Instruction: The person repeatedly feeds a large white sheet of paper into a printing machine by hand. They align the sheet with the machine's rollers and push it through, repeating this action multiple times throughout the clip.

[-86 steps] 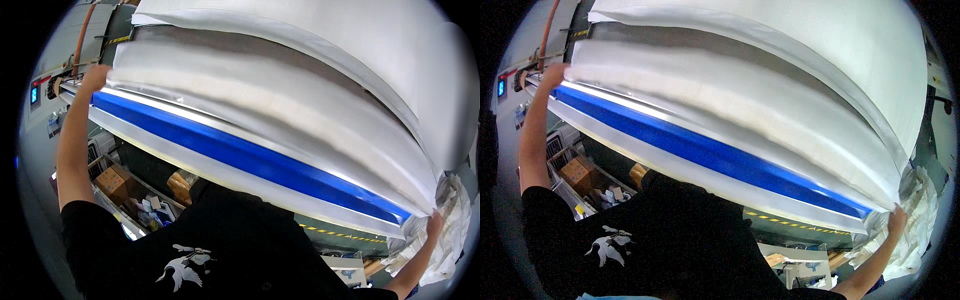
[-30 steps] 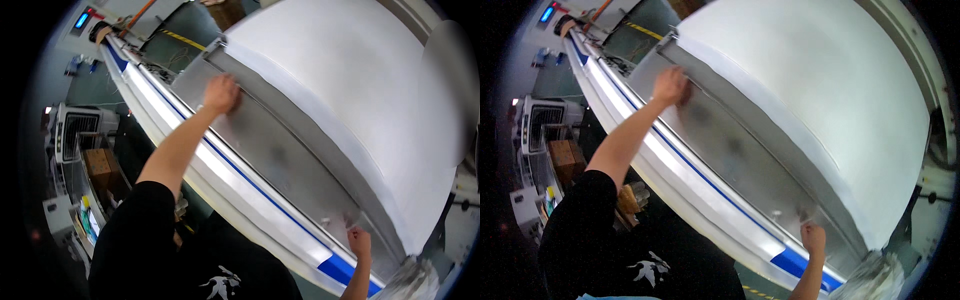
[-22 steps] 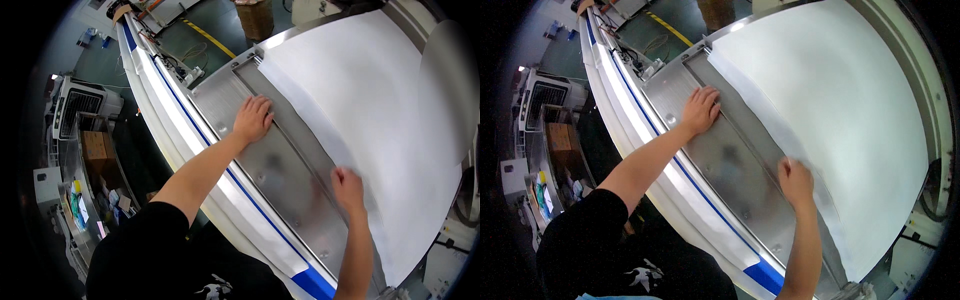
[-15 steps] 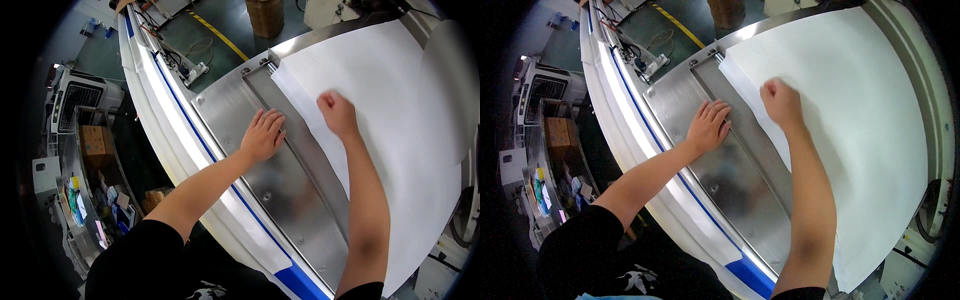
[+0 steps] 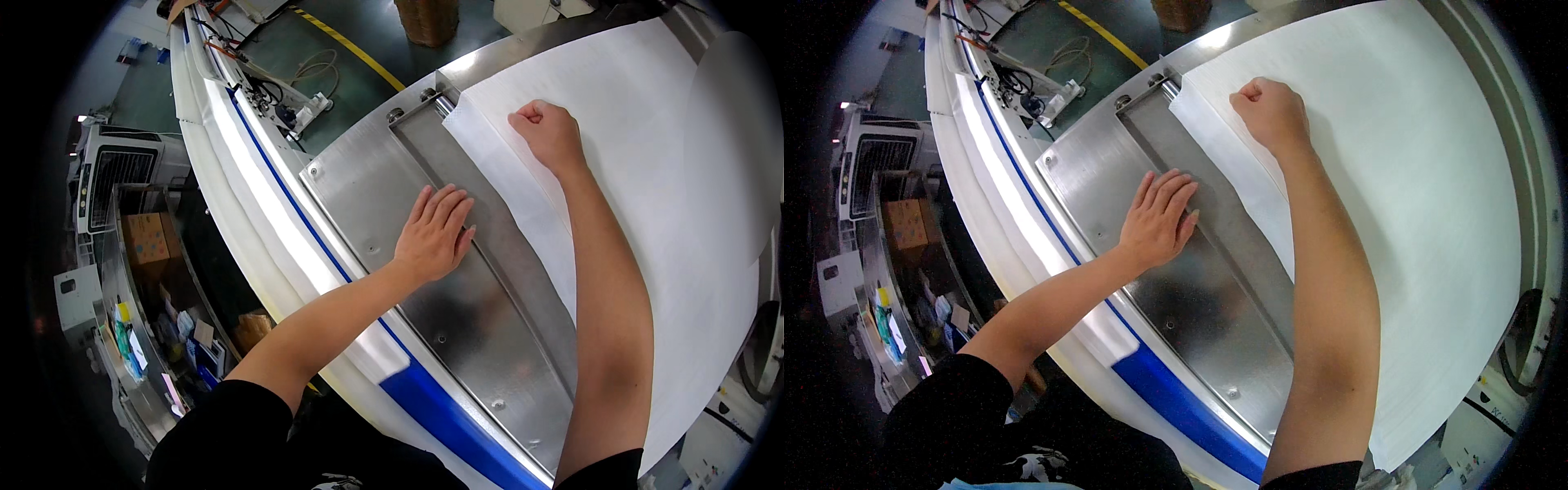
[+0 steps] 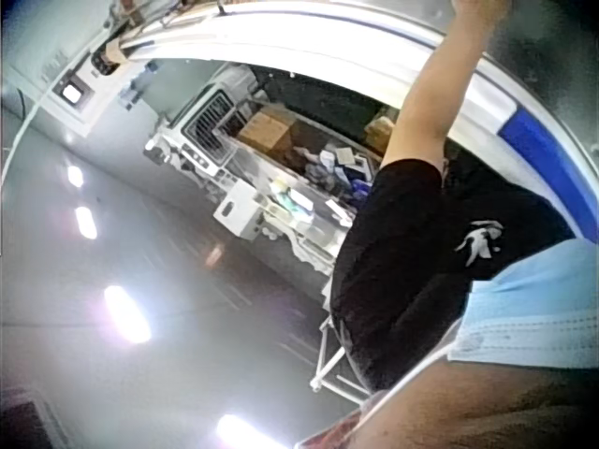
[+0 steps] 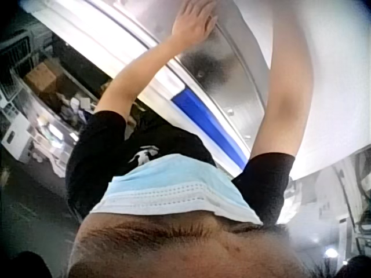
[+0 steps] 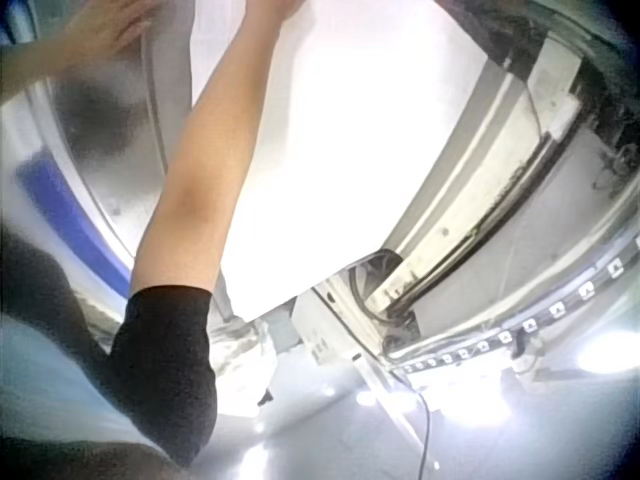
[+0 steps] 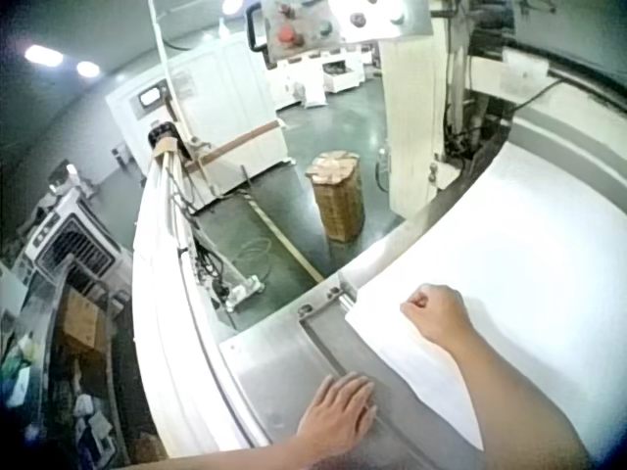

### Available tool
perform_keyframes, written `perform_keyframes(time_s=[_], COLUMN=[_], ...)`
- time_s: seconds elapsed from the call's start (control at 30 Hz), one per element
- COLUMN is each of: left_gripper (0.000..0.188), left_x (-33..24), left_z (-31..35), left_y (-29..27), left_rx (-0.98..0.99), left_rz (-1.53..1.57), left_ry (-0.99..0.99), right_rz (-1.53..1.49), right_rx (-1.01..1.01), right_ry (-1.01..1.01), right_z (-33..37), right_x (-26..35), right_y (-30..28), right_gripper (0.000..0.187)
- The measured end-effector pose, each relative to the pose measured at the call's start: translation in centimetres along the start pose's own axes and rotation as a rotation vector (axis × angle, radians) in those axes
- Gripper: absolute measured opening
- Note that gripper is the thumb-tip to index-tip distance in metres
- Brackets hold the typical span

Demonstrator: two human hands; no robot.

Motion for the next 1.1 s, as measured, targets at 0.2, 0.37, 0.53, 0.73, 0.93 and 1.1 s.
perform_keyframes(time_s=[0.2, 0.37, 0.53, 0.73, 0.93, 1.1], left_gripper=[0.043, 0.043, 0.046, 0.047, 0.043, 0.035], left_x=[-0.1, 0.7, 2.0, 3.2, 3.5, 3.9], left_z=[-0.1, -2.6, -10.3, -13.2, -12.9, -12.6], left_y=[0.0, -1.3, -2.3, -1.1, -0.7, -0.9], left_rx=[-0.007, -0.122, -0.318, -0.242, -0.224, -0.275], left_rz=[0.065, 0.129, 0.053, -0.084, -0.065, -0.090], left_ry=[-0.008, -0.001, 0.151, 0.279, 0.283, 0.277], right_rz=[0.038, 0.130, 0.175, 0.199, 0.225, 0.229], right_rx=[-0.025, -0.075, -0.107, -0.134, -0.139, -0.116], right_ry=[0.016, 0.030, 0.039, 0.022, -0.012, 0.008], right_z=[0.1, 0.6, 1.0, 0.8, 0.8, 0.7], right_x=[-0.3, 0.2, 0.7, 0.1, -0.2, 0.2], right_y=[0.0, 0.0, -0.3, -0.1, -0.3, -0.4], right_gripper=[0.024, 0.021, 0.018, 0.018, 0.020, 0.019])
Point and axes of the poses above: each hand's wrist, its own z-axis away from the middle knuckle, its own y-axis out of the palm, x = y × z, the point moved 4 cm from there along -z, towards the middle knuckle, and after that the axes turned 6 degrees about -y, right-handed, at the moved point
